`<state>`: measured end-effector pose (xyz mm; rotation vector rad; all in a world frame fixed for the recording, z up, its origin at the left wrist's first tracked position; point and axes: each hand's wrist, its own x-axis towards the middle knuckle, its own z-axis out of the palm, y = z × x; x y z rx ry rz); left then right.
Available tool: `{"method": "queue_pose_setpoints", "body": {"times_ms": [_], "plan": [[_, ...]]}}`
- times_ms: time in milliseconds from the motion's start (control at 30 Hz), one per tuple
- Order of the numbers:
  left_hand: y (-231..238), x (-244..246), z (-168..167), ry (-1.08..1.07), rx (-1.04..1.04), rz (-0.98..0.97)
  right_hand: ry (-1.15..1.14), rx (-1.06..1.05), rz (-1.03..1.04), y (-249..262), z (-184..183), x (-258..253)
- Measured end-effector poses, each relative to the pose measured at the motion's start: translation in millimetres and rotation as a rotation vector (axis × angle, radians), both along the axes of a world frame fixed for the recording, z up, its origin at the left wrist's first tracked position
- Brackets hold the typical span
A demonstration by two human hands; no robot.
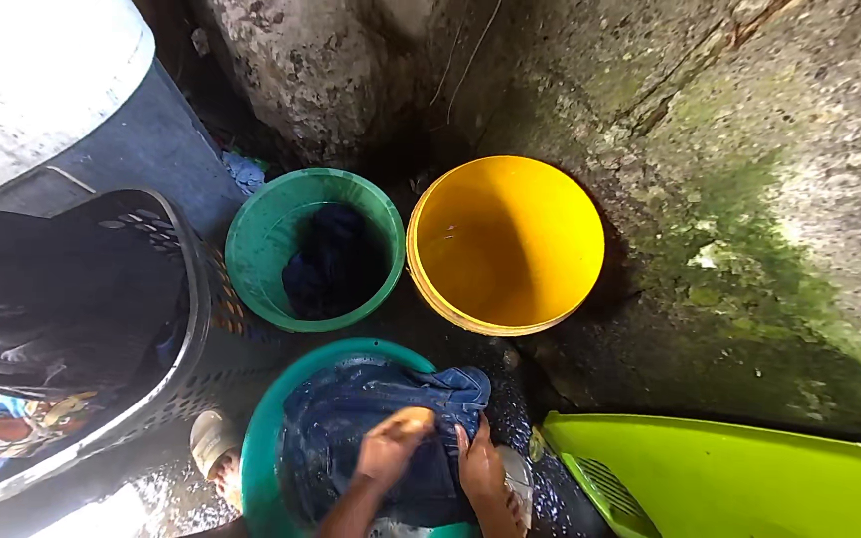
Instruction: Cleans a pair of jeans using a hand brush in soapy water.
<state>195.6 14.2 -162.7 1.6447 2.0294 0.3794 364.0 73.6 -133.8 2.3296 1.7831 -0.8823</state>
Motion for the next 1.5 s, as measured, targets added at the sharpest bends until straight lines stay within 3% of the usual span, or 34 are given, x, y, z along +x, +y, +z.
{"method": "queue_pose_setpoints", "body": {"times_ms": [100,133,167,233,300,367,400,467,533,567,667,733,800,833,900,933,1000,1067,1233,1333,1500], "plan": [[-28,-124,-4,0.208,-0.427,0.086,0.001,-0.006,-0.011,1,-2,-1],[-32,-143,4,0.211,-0.542,0.168,-0.003,-0.019,-0.017,0,-2,-3],[-32,-142,11,0.191,-0.598,0.262,-0.006,-0.027,-0.021,0,-1,-4],[-21,-88,25,0.097,-0.469,0.388,-0.010,-0.011,-0.021,1,1,-3],[-3,-7,37,-0.039,-0.177,0.297,-0.008,-0.001,-0.021,2,0,-4],[9,36,19,-0.129,0.135,0.097,-0.009,-0.020,-0.015,0,1,-3],[15,25,6,-0.096,0.161,0.031,-0.010,-0.019,-0.014,1,1,-3],[14,-54,-7,0.036,-0.157,-0.007,-0.008,-0.023,-0.009,1,0,-2],[7,-124,-6,0.146,-0.366,0.063,-0.002,-0.028,-0.006,2,0,-5],[3,-131,1,0.162,-0.432,0.162,-0.008,-0.034,-0.004,1,1,-5],[9,-65,31,0.022,-0.281,0.373,-0.012,-0.005,0.000,3,1,-6],[21,4,31,-0.130,0.065,0.281,-0.001,0.006,0.001,1,-1,-7],[35,25,8,-0.197,0.311,0.186,0.010,0.009,-0.005,1,-1,-6],[38,3,-1,-0.178,0.246,0.175,0.008,0.005,-0.006,3,0,-5],[25,-80,-5,-0.107,-0.225,0.202,0.012,-0.026,-0.007,0,1,-4],[17,-118,-8,0.036,-0.359,0.161,0.014,-0.033,-0.007,2,1,-4],[8,-147,-4,0.173,-0.477,0.195,0.009,-0.042,-0.009,2,2,-6],[6,-132,5,0.161,-0.467,0.355,0.003,-0.026,-0.009,2,1,-6],[-34,-79,14,0.012,-0.052,0.703,0.005,-0.015,-0.022,0,2,-3],[-54,-64,9,0.006,-0.130,0.725,-0.024,-0.022,-0.096,-13,6,6],[-36,-54,-26,0.060,-0.411,0.635,-0.072,0.033,-0.166,-25,2,16]]}}
